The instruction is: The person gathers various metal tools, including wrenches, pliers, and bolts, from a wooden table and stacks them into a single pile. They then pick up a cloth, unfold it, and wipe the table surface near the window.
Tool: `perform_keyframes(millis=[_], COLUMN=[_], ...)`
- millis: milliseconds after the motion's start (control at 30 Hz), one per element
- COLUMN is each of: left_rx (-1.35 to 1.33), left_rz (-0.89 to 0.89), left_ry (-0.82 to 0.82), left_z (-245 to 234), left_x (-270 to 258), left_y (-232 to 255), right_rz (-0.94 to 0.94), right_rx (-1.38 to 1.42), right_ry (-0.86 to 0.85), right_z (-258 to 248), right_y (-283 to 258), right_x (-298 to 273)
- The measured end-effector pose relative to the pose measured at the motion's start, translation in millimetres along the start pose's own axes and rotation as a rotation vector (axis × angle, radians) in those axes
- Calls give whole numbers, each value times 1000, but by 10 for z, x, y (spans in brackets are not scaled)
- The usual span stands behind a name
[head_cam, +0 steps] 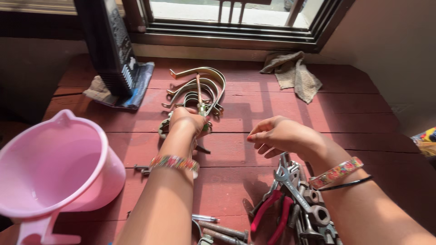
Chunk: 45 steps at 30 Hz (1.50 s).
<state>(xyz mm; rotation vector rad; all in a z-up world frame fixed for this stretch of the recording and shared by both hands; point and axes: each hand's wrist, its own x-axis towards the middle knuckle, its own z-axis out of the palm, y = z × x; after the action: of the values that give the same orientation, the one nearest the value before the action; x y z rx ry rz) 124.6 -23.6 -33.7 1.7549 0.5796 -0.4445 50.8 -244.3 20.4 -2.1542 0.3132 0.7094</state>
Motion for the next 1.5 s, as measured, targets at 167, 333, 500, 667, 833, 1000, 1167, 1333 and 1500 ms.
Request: perform_keyframes(millis=[167,333,500,667,833,1000,1167,1333,1500], left_rx=[-516,-438,-248,115,568,761,822,810,622], left_rz=[90,188,333,210,227,249,272,314,13], left_ry=[-307,-497,-577,-658,-377,-32,224,350,269], left_z=[-168,-81,245,293,165,-234,-419,-460,-467], left_x=[-524,-1108,-1698,-1817,-1404,-1127,-943,-578,-242], left_y=[-177,-218,-580,-806,-642,-368,-274,-508,-602], right_rz=[-74,-196,-162,81,267,297,233,174,186], right_rx=[214,523,468,288,-38,-235,-333,-289,-232], right_ry=[33,63,89,68,153,112,40,120,102], right_z=[44,60,96,337,570,608,376,111,106], right_y=[-61,-161,155,785,767,606,563,405,314], right_x=[-37,-297,-469,-649,-929,-1050,-914,-703,-678])
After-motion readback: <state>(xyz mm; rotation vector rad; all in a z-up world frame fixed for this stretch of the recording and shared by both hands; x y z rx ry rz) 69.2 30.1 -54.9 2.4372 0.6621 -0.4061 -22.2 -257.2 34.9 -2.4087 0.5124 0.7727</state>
